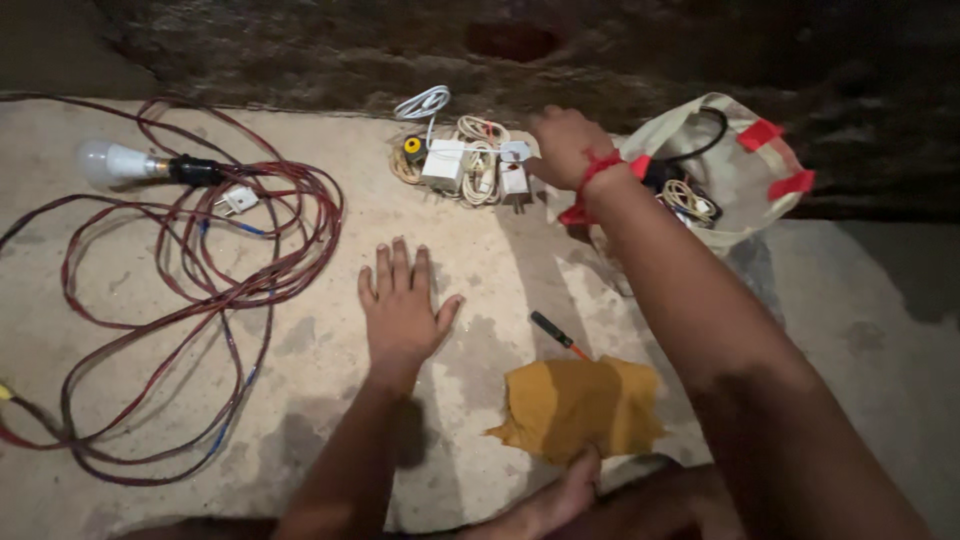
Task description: The person sits on the floor and retrieves electrical components from a bag. They wipe a white plug with a cloth, then use a screwdriver to disassemble a black plug, removing the cover and internal screws.
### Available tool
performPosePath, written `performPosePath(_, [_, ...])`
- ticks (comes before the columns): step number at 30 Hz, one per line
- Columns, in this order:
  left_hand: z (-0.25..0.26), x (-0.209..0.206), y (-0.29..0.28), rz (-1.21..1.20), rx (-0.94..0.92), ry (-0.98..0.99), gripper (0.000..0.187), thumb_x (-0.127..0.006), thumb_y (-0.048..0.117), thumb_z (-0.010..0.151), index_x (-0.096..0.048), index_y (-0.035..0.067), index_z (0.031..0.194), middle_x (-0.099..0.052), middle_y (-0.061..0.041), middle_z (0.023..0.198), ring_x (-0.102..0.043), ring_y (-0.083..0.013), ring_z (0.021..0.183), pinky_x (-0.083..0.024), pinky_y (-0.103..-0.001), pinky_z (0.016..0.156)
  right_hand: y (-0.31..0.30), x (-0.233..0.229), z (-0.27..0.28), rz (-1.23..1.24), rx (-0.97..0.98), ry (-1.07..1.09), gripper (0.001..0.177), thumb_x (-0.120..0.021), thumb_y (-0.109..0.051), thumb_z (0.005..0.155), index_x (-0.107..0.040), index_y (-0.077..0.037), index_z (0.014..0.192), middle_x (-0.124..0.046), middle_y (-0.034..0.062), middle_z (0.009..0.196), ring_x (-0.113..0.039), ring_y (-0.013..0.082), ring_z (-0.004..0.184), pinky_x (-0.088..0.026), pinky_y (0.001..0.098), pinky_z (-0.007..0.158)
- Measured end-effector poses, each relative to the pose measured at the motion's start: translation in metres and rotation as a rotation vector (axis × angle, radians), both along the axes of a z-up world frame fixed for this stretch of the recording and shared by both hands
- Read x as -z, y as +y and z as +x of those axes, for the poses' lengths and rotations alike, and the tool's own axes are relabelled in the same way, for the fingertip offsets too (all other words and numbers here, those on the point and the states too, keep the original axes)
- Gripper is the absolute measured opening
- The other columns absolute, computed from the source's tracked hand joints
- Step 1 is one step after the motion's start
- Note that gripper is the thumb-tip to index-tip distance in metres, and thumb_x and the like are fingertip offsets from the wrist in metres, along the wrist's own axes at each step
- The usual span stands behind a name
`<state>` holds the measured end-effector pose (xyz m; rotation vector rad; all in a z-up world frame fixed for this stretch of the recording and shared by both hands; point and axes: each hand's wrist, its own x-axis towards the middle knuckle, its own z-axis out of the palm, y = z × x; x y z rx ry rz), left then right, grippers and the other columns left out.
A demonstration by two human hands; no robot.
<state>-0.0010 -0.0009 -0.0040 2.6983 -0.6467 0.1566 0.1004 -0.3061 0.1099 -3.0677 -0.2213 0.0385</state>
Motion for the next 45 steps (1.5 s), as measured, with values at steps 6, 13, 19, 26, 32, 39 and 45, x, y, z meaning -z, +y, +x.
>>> performPosePath(6, [-0.001, -0.006, 0.002, -0.018, 0.007, 0.006, 0.083, -0.06, 0.06, 0.087, -0.046, 0.007, 0.15, -0.036, -0.022, 0.159, -0.028, -0.0407, 0.149, -0.018, -0.062, 0.118, -0.01, 0.051, 0.031, 0.111, -0.157, 0.029, 0.044, -0.075, -0.024, 0.084, -0.068, -0.01, 0.125, -0.066, 0.0203, 0.118, -0.062, 0.0417, 0.112, -0.049, 0.0498, 0.096])
performPosePath(13, [-0.001, -0.007, 0.001, -0.025, 0.006, -0.003, 0.084, -0.059, 0.061, 0.088, -0.047, 0.006, 0.15, -0.035, -0.023, 0.159, -0.027, -0.0414, 0.149, -0.018, -0.063, 0.118, 0.015, 0.04, 0.035, 0.106, -0.12, 0.009, 0.059, -0.075, -0.021, 0.085, -0.053, -0.009, 0.138, -0.057, 0.0203, 0.136, -0.056, 0.0406, 0.127, -0.048, 0.0497, 0.103])
performPosePath(19, [0.0, -0.009, 0.001, 0.0, 0.006, 0.021, 0.083, -0.059, 0.061, 0.087, -0.046, 0.006, 0.149, -0.034, -0.023, 0.159, -0.026, -0.041, 0.149, -0.017, -0.062, 0.118, 0.062, 0.007, 0.056, -0.134, -0.286, -0.084, 0.095, -0.075, -0.011, 0.069, -0.038, -0.017, 0.156, -0.042, 0.0184, 0.152, -0.045, 0.0371, 0.132, -0.046, 0.0495, 0.101])
performPosePath(26, [0.0, -0.01, 0.002, -0.003, 0.002, 0.053, 0.084, -0.06, 0.059, 0.087, -0.044, 0.007, 0.15, -0.033, -0.022, 0.16, -0.025, -0.0402, 0.15, -0.015, -0.062, 0.118, 0.088, -0.006, 0.066, -0.195, -0.371, 0.005, 0.078, -0.071, -0.02, 0.093, -0.034, -0.019, 0.161, -0.052, 0.0118, 0.143, -0.048, 0.0324, 0.133, -0.048, 0.0492, 0.102])
performPosePath(32, [0.0, -0.011, 0.0, 0.002, 0.007, 0.067, 0.084, -0.06, 0.06, 0.087, -0.043, 0.007, 0.15, -0.032, -0.023, 0.16, -0.023, -0.0406, 0.15, -0.014, -0.062, 0.118, 0.114, -0.023, 0.073, -0.288, -0.195, 0.111, 0.103, -0.081, -0.021, 0.075, -0.026, -0.031, 0.162, -0.054, 0.0157, 0.137, -0.054, 0.0345, 0.126, -0.051, 0.0486, 0.094])
performPosePath(39, [-0.001, -0.012, 0.002, 0.019, 0.004, 0.064, 0.083, -0.059, 0.059, 0.087, -0.044, 0.007, 0.151, -0.032, -0.022, 0.161, -0.023, -0.0404, 0.151, -0.015, -0.061, 0.119, 0.12, 0.01, 0.104, -0.373, -0.222, 0.114, 0.07, -0.072, -0.014, 0.086, -0.044, -0.022, 0.149, -0.064, 0.0214, 0.124, -0.07, 0.0389, 0.101, -0.057, 0.0493, 0.079])
performPosePath(45, [0.001, -0.008, 0.002, 0.007, 0.013, 0.044, 0.084, -0.059, 0.059, 0.088, -0.043, 0.006, 0.151, -0.032, -0.024, 0.16, -0.023, -0.0417, 0.149, -0.015, -0.062, 0.118, 0.09, 0.033, 0.11, -0.433, -0.211, -0.011, 0.018, -0.067, -0.016, 0.089, -0.079, -0.008, 0.1, -0.071, 0.0193, 0.113, -0.073, 0.0369, 0.096, -0.059, 0.0481, 0.073])
